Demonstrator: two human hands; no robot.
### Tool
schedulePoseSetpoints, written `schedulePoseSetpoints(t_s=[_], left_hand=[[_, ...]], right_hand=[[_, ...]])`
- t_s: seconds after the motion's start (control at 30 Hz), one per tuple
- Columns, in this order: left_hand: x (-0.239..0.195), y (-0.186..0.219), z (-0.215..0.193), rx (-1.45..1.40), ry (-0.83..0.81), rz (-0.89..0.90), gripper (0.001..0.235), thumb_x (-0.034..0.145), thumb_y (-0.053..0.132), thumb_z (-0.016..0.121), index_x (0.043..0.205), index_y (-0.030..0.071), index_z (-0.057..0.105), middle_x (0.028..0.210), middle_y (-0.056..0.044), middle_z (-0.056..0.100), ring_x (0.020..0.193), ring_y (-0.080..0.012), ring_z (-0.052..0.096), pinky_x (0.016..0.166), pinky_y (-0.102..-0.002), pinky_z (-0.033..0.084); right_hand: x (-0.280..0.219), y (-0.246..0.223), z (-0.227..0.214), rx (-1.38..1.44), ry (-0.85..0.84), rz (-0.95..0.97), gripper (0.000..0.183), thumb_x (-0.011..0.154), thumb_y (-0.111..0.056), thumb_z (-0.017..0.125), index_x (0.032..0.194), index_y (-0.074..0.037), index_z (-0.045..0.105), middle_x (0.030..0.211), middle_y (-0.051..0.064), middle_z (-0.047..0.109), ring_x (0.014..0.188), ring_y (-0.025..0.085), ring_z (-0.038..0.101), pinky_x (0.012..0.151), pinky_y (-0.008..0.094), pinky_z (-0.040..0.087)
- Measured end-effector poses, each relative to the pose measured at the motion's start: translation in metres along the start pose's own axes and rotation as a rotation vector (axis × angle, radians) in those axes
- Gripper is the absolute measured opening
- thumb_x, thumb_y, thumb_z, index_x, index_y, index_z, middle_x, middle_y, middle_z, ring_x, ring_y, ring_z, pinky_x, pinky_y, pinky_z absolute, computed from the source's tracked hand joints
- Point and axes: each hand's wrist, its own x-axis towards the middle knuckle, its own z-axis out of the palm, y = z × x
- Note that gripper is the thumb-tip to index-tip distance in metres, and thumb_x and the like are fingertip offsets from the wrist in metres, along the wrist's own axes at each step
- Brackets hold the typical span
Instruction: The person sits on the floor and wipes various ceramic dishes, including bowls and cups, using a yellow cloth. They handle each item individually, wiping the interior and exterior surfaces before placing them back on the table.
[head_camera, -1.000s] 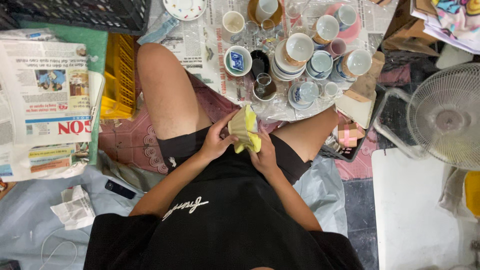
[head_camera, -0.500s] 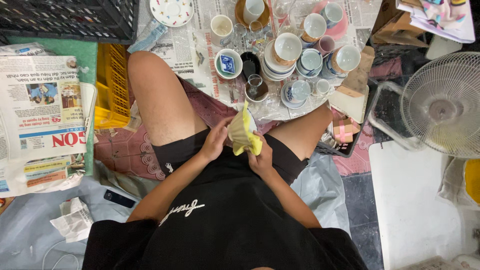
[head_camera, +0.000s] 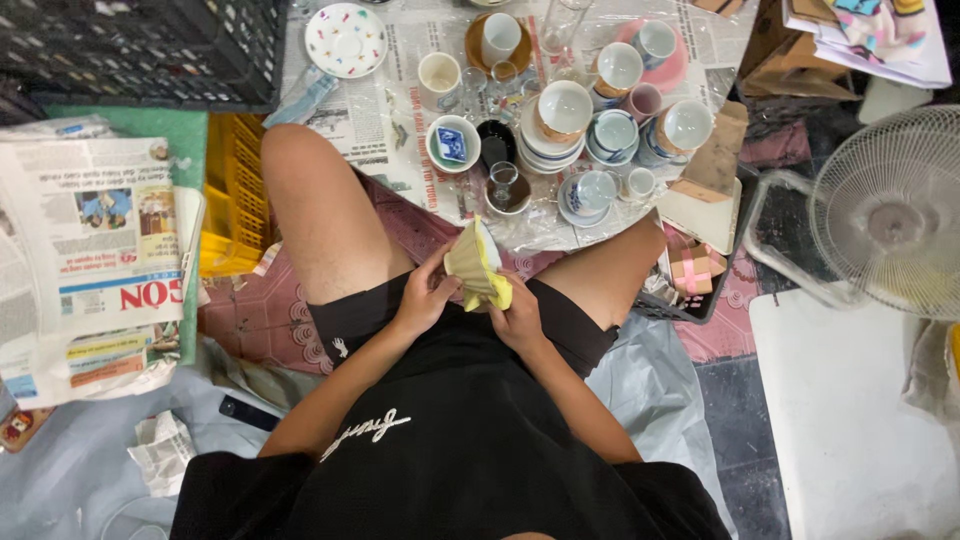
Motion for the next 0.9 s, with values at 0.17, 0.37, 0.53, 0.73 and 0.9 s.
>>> schedulePoseSetpoints(t_s=[0.17,0.37,0.53,0.73,0.9], left_hand=[[0.004,0.033,0.011,0.287,0.021,-0.055,0.086,0.091,0.028,0.078,0.162,0.001,0.035,0.138,-0.015,0.063,0.11,-0.0186,0.059,0.095,-0.033,0.05],[0.006,0.044,0.015,0.379,-0.022,0.084,0.081,0.096,0.031,0.076,0.161,0.003,0.037,0.145,-0.013,0.062,0.123,-0.0158,0.061,0.104,-0.031,0.05],[0.009,0.051,0.019,0.544,-0.026,-0.301,0.091,0.083,0.018,0.085,0.163,0.014,0.043,0.115,-0.014,0.073,0.087,-0.0197,0.057,0.081,-0.035,0.051],[0.012,0.066,0.03,0.788,-0.135,0.235,0.079,0.077,-0.002,0.085,0.149,0.013,0.056,0.126,-0.014,0.062,0.111,-0.0255,0.065,0.095,-0.033,0.054],[0.011,0.063,0.029,0.667,-0.18,0.145,0.076,0.084,0.001,0.077,0.154,0.007,0.048,0.126,-0.011,0.058,0.107,-0.021,0.064,0.089,-0.032,0.055]], right_hand=[[0.01,-0.01,-0.006,0.031,0.001,0.006,0.036,0.082,0.009,0.069,0.117,0.002,0.066,0.117,0.019,0.07,0.113,0.039,0.069,0.108,0.048,0.051],[0.012,-0.008,-0.006,0.014,0.002,-0.027,0.03,0.081,0.004,0.076,0.111,-0.001,0.07,0.109,0.016,0.072,0.108,0.037,0.07,0.103,0.046,0.053],[0.005,-0.002,-0.003,0.048,0.084,0.044,0.031,0.073,-0.008,0.089,0.097,-0.002,0.071,0.094,0.014,0.072,0.096,0.033,0.071,0.092,0.042,0.056],[-0.005,0.001,0.001,0.198,0.058,0.273,0.022,0.086,-0.007,0.08,0.107,-0.002,0.074,0.099,0.012,0.075,0.087,0.023,0.076,0.079,0.032,0.058],[-0.011,0.007,0.004,0.191,0.139,0.25,0.019,0.094,-0.012,0.073,0.108,0.001,0.071,0.098,0.012,0.074,0.086,0.023,0.074,0.079,0.031,0.057]])
